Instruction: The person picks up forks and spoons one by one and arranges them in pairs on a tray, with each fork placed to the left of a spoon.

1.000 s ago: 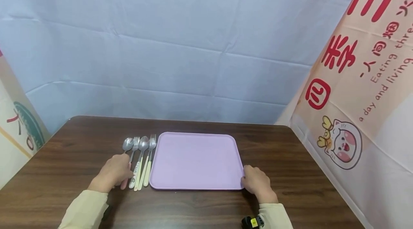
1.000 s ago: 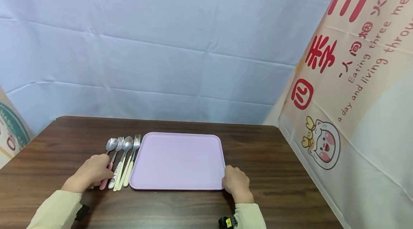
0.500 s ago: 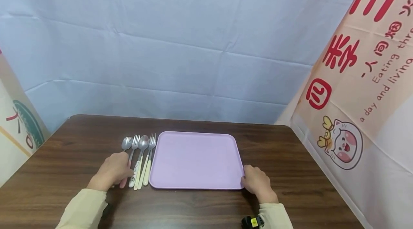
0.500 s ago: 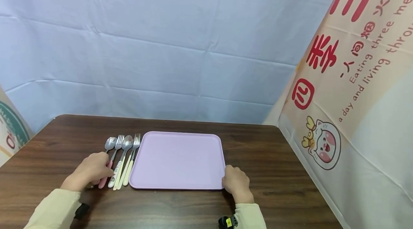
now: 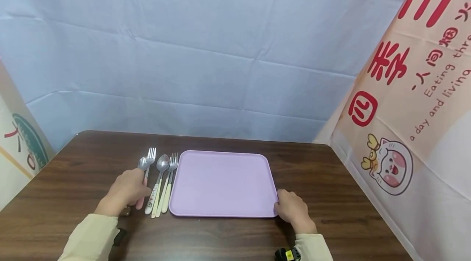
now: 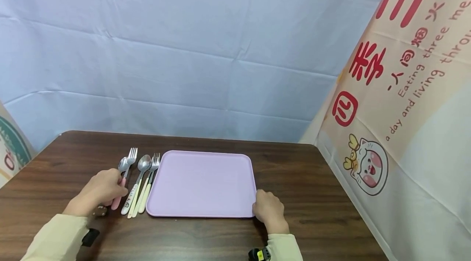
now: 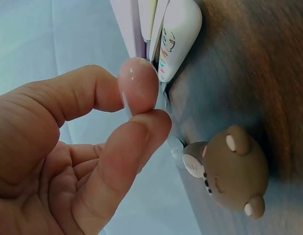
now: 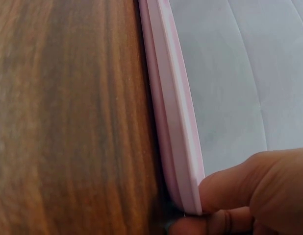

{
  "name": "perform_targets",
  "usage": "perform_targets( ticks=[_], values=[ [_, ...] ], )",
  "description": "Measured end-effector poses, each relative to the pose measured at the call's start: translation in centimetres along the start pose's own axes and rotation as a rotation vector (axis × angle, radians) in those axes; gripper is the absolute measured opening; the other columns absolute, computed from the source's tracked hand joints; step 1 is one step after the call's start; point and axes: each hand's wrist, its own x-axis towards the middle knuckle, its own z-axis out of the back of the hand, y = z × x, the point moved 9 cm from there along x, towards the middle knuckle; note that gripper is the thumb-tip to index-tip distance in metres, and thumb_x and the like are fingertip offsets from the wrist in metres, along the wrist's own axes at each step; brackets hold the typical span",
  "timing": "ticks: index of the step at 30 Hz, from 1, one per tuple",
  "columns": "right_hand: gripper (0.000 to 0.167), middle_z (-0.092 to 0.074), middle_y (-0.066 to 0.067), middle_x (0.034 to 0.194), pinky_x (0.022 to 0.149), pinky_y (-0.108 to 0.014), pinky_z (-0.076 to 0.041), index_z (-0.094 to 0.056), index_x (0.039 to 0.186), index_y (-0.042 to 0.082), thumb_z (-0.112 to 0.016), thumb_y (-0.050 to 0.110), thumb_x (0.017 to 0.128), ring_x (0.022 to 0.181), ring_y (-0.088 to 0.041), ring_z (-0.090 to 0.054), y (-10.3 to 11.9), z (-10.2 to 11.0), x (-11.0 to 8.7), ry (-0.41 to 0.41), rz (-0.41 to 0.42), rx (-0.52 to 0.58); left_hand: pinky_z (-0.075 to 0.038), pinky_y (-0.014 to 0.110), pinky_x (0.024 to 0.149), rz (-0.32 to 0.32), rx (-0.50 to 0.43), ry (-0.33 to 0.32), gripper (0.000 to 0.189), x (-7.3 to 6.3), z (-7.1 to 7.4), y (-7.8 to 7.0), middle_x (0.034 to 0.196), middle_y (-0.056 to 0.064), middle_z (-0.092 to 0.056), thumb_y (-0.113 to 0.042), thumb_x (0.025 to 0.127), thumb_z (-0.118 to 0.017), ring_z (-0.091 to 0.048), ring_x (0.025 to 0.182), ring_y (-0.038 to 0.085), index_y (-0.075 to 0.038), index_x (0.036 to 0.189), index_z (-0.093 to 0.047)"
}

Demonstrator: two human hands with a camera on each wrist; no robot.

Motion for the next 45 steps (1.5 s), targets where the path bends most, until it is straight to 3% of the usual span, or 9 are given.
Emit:
perform_targets(
  ticks=[8, 19, 28, 34, 45],
  values=[
    [0.006, -0.057, -0.011, 0.073, 0.051, -0.044, -0.042, -0.058, 0.078, 0.003, -0.061, 0.007, 0.075, 0.061, -0.025, -0.05, -0.1, -0.1, -0.1, -0.01, 0.0, -0.005, -0.037, 0.029, 0.043, 0.007, -0.001, 0.006, 0.02, -0.1, 0.1, -0.2, 0.038, 0.0, -0.048, -0.005, 0.073, -0.058, -0.046, 0.036, 0.014, -0.008, 0.054, -0.051],
    [0.006, -0.058, -0.012, 0.074, 0.051, -0.044, -0.042, -0.058, 0.078, 0.002, -0.061, 0.007, 0.075, 0.062, -0.026, -0.051, -0.1, 0.0, 0.1, -0.01, 0.007, -0.009, -0.037, 0.029, 0.042, 0.002, -0.086, -0.015, 0.02, 0.1, -0.4, -1.0, 0.04, 0.0, -0.05, -0.005, 0.071, -0.056, -0.048, 0.037, 0.015, -0.008, 0.053, -0.051],
    [0.008, -0.06, -0.012, 0.075, 0.051, -0.043, -0.043, -0.06, 0.082, 0.0, -0.061, 0.005, 0.076, 0.062, -0.023, -0.05, -0.2, -0.3, 0.1, 0.004, -0.005, 0.009, -0.037, 0.028, 0.041, -0.053, -0.078, -0.05, 0.021, 0.4, -0.9, -2.1, 0.037, -0.002, -0.048, -0.004, 0.069, -0.055, -0.047, 0.035, 0.012, -0.01, 0.049, -0.051],
    [0.008, -0.059, -0.011, 0.074, 0.05, -0.041, -0.042, -0.06, 0.083, 0.0, -0.061, 0.005, 0.076, 0.061, -0.023, -0.048, -0.2, -0.2, 0.0, -0.004, -0.002, 0.013, -0.039, 0.027, 0.041, -0.041, -0.094, -0.033, 0.022, 0.6, -1.2, -2.7, 0.039, -0.001, -0.049, -0.004, 0.071, -0.057, -0.048, 0.037, 0.013, -0.008, 0.05, -0.052],
    [0.007, -0.059, -0.01, 0.074, 0.05, -0.04, -0.041, -0.06, 0.082, 0.0, -0.06, 0.005, 0.077, 0.06, -0.022, -0.047, -0.3, -0.2, 0.1, -0.007, -0.003, 0.016, -0.038, 0.028, 0.041, -0.08, -0.056, -0.06, 0.021, 1.2, -1.7, -4.6, 0.038, -0.006, -0.046, -0.008, 0.067, -0.059, -0.048, 0.04, 0.013, -0.011, 0.048, -0.051]
  ],
)
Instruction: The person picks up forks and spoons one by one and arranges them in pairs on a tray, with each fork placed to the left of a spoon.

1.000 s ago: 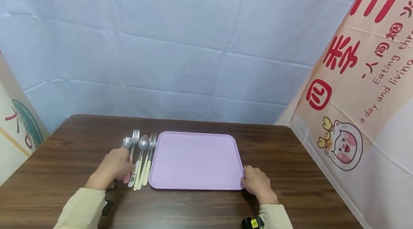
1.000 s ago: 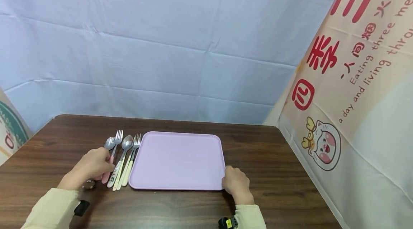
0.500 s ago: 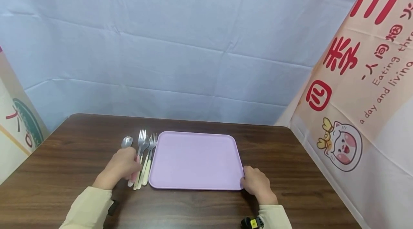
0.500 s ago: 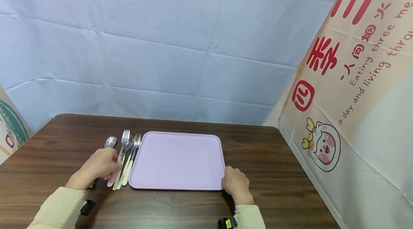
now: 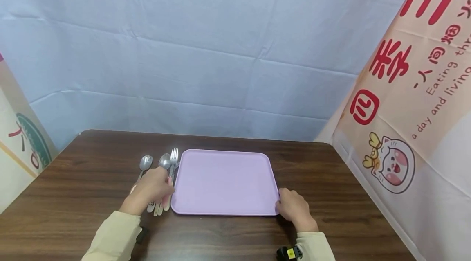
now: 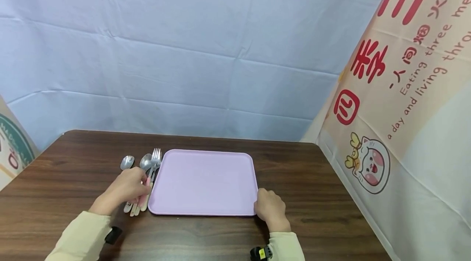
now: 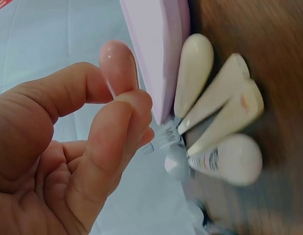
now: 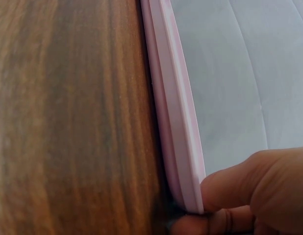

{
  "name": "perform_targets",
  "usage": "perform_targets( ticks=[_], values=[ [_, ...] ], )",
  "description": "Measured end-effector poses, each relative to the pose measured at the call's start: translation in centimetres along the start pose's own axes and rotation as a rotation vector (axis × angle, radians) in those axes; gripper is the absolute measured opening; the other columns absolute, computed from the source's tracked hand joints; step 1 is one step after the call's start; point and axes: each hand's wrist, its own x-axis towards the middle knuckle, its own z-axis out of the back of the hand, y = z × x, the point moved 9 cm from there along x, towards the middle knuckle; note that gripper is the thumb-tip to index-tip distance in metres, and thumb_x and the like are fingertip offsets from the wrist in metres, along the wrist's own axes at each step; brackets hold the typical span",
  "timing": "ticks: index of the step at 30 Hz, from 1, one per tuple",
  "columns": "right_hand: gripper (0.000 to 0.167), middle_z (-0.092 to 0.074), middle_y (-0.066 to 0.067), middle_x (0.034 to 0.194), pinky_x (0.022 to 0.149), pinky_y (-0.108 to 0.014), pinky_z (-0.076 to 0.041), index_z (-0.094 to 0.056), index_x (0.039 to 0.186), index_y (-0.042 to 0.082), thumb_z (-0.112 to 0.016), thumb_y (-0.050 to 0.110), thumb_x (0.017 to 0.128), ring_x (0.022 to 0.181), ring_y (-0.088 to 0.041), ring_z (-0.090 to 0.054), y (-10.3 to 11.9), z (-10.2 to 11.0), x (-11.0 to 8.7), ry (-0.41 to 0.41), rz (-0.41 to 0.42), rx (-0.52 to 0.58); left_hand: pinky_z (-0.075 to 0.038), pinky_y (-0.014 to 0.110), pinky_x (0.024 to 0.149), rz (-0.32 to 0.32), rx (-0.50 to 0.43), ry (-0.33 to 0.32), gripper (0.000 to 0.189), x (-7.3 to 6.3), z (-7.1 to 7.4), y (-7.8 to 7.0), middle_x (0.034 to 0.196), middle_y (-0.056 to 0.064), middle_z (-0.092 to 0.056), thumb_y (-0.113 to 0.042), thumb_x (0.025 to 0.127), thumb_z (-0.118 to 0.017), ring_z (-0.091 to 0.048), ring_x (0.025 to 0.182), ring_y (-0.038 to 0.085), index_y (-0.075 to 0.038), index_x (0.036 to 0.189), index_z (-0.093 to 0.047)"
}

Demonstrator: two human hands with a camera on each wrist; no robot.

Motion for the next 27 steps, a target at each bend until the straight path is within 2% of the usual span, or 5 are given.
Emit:
perform_targets(
  ticks=[6, 12, 20, 27],
  values=[
    [0.008, -0.06, -0.011, 0.075, 0.05, -0.041, -0.041, -0.06, 0.083, 0.0, -0.06, 0.005, 0.077, 0.06, -0.022, -0.048, 0.1, 0.1, 0.0, -0.002, 0.004, 0.0, -0.037, 0.028, 0.041, -0.019, -0.023, -0.037, 0.019, 0.5, -0.5, -0.6, 0.04, -0.005, -0.046, -0.008, 0.063, -0.06, -0.047, 0.041, 0.014, -0.012, 0.048, -0.05],
    [0.011, -0.061, -0.012, 0.077, 0.05, -0.041, -0.042, -0.061, 0.085, -0.001, -0.06, 0.005, 0.077, 0.06, -0.022, -0.049, 0.0, 0.0, 0.0, 0.003, -0.004, -0.001, -0.037, 0.029, 0.041, -0.009, -0.039, -0.035, 0.019, 0.8, -1.5, -1.1, 0.045, -0.001, -0.046, -0.009, 0.064, -0.063, -0.047, 0.043, 0.015, -0.011, 0.051, -0.049],
    [0.011, -0.06, -0.012, 0.077, 0.05, -0.041, -0.042, -0.061, 0.085, -0.001, -0.06, 0.005, 0.076, 0.061, -0.023, -0.049, 0.2, 0.0, 0.1, -0.001, 0.006, -0.004, -0.039, 0.029, 0.039, 0.005, -0.049, -0.028, 0.021, 1.1, -2.4, -1.3, 0.039, -0.004, -0.046, -0.007, 0.064, -0.062, -0.047, 0.036, 0.014, -0.011, 0.047, -0.05],
    [0.01, -0.06, -0.013, 0.076, 0.051, -0.042, -0.043, -0.061, 0.085, -0.001, -0.061, 0.005, 0.076, 0.061, -0.023, -0.049, 0.2, 0.0, 0.1, 0.0, 0.008, -0.011, -0.04, 0.027, 0.043, -0.038, -0.022, -0.033, 0.022, 1.2, -2.9, -1.8, 0.04, -0.005, -0.046, -0.007, 0.065, -0.063, -0.048, 0.041, 0.014, -0.012, 0.047, -0.051]
  ],
)
